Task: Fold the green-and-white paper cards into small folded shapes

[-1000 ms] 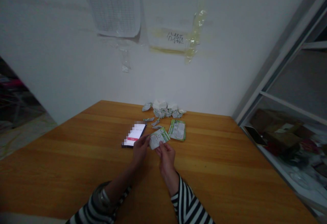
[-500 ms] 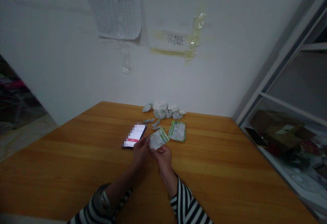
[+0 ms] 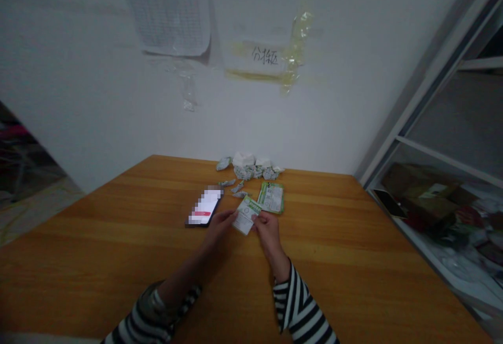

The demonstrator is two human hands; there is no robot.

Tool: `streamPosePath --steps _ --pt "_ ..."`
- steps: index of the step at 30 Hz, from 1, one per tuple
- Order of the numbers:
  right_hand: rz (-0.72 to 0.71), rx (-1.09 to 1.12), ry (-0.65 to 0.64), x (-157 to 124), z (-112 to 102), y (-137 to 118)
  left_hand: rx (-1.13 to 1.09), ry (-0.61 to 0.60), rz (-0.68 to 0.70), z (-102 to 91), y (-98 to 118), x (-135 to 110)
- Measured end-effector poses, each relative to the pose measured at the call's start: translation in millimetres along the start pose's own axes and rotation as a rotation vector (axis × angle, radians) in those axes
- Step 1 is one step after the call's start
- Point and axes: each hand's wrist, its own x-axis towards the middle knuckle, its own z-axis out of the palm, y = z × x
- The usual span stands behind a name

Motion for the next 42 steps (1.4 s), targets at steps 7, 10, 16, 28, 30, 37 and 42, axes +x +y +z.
streamPosePath --steps 7,10,16,28,30,37,42 --pt "-0.106 -0.09 -0.117 7.9 -18.3 -9.0 -0.092 -0.081 -0.154 -9.5 -3.6 8.8" --pt "-0.318 -0.305 -0.223 10.5 -20.3 -12.1 -0.181 -0.035 -0.223 -11.6 -4.0 8.7" --pt "-0.452 -0.46 -0.189 8.7 -21.9 -10.0 -0.31 -0.119 -0.288 -3.1 1.0 -1.9" --pt "-0.289 -0.289 0.139 5.8 -7.1 -4.2 -0.226 -0.093 0.055 8.2 11.8 -7.5" --pt "-0.265 -0.279 0.114 3.6 -4.8 -6.4 -0.109 -0.075 0.122 9.1 13.1 -8.7" --pt "-0.189 -0.058 0.138 0.2 3.5 -4.5 0.136 0.097 0.136 9.7 18.1 -14.8" --pt "-0.153 0.097 0.18 0.1 6.1 1.0 -0.001 0.117 0.098 13.2 18.3 -14.5"
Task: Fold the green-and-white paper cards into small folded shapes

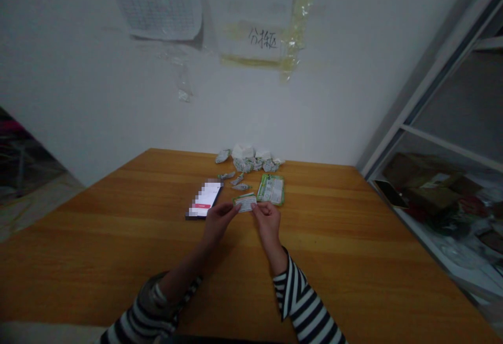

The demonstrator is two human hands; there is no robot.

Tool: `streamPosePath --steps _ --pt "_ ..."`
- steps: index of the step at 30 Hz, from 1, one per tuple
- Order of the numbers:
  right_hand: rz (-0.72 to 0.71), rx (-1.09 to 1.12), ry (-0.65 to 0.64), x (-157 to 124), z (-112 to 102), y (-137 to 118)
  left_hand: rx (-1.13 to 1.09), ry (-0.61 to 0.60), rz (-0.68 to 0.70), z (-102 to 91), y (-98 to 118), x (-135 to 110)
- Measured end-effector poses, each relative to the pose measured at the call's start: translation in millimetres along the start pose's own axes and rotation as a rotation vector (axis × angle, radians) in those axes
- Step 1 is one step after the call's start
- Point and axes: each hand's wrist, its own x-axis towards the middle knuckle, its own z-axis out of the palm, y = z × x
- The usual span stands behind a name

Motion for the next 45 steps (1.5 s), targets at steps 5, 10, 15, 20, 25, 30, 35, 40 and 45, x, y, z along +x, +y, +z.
streamPosePath --steps 5,10,15,20,25,30,35,40,45 --pt "-0.01 -0.026 0.038 -1.0 1.1 -3.3 -0.145 -0.011 -0.01 2.4 -2.3 1.1" --pt "0.0 -0.045 0.062 -1.4 1.4 -4.4 -0.112 -0.058 0.012 2.0 1.6 -2.0" --pt "0.001 -0.1 0.077 -1.2 0.0 -3.8 -0.075 -0.098 0.006 1.5 4.8 -2.8" --pt "0.004 -0.091 0.017 0.3 -0.8 -11.8 -0.096 -0.104 -0.011 0.4 2.9 -0.4" --pt "0.047 -0.069 -0.164 6.7 -9.0 -25.5 -0.121 -0.18 -0.033 0.3 1.2 -1.8" --pt "0.104 -0.178 -0.311 9.6 -17.0 -35.1 -0.118 -0.249 -0.053 1.7 3.2 -5.7" --pt "0.093 -0.204 -0.335 11.1 -20.3 -35.2 -0.081 -0.265 -0.076 0.1 1.5 -4.9" --pt "0.018 -0.397 -0.399 16.1 -30.5 -32.8 -0.037 -0.342 -0.072 -3.5 -6.0 -1.3" --pt "-0.188 -0.682 -0.528 17.5 -38.3 -39.1 0.063 -0.447 -0.044 -6.9 -14.7 2.2"
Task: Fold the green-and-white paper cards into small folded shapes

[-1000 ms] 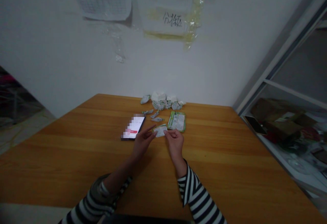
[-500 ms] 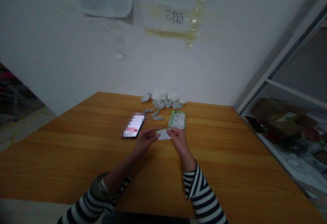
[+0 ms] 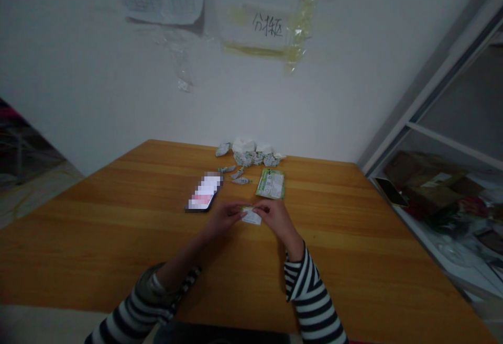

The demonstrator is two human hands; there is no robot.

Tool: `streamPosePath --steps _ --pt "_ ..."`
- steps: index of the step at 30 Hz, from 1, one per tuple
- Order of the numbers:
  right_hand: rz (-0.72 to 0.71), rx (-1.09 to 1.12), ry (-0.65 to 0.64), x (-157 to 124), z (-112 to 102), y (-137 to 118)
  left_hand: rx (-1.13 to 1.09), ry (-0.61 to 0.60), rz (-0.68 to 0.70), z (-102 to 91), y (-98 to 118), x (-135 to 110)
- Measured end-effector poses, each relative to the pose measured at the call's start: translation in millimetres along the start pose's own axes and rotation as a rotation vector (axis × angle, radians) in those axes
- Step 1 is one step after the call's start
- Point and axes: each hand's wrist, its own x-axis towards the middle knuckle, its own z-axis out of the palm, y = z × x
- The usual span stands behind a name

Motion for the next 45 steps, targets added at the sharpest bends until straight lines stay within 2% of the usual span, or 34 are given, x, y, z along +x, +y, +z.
streamPosePath --steps 2,4,6,8,10,14,19,20,24,25,29,34,37,41,43,45 --pt "-0.041 -0.083 -0.042 -1.3 -1.9 -1.5 0.056 -0.054 0.016 0.0 -2.4 0.9" --pt "-0.05 -0.15 -0.055 -2.1 -0.9 -1.7 0.092 -0.048 0.023 0.6 -4.3 2.5" --pt "-0.025 -0.2 -0.003 -2.1 4.4 -0.6 0.085 0.044 0.008 0.7 -6.1 5.2" --pt "0.017 -0.21 0.104 -1.3 13.7 1.1 0.021 0.169 -0.017 -0.7 -7.5 8.2" --pt "0.037 -0.181 0.204 -0.3 25.2 2.6 -0.059 0.225 -0.052 -3.3 -8.3 10.2" --pt "0.065 -0.1 0.245 -0.1 45.8 3.1 -0.098 0.239 -0.102 -7.8 -7.8 9.2" --pt "0.092 -0.055 0.327 -2.1 59.0 2.9 -0.007 0.432 -0.027 -8.0 -9.5 9.1" --pt "0.095 -0.056 0.348 -2.6 60.3 3.0 -0.021 0.428 -0.034 -8.4 -10.2 9.7" --pt "0.083 -0.092 0.387 -4.5 64.3 2.2 -0.097 0.239 -0.105 -11.4 -12.0 10.9" --pt "0.08 -0.104 0.386 -4.8 65.5 1.4 -0.092 0.238 -0.101 -11.7 -11.9 10.5" --pt "0.094 -0.162 0.407 -5.9 71.1 -3.6 -0.002 0.384 -0.031 -8.1 -10.4 7.7" --pt "0.095 -0.282 0.469 -7.2 72.8 -9.2 0.015 0.404 0.016 -1.1 -10.5 6.9" --pt "0.086 -0.252 0.469 -7.7 75.2 -11.1 0.076 0.432 0.024 0.3 -10.9 7.3" --pt "0.103 -0.17 0.482 -7.9 81.1 -12.0 0.289 0.571 0.099 1.7 -11.5 7.2" --pt "0.102 -0.155 0.516 -8.0 81.6 -11.3 0.29 0.546 0.111 2.9 -12.7 7.3" --pt "0.101 -0.14 0.553 -8.4 80.2 -9.9 0.229 0.441 0.086 4.1 -14.1 7.9"
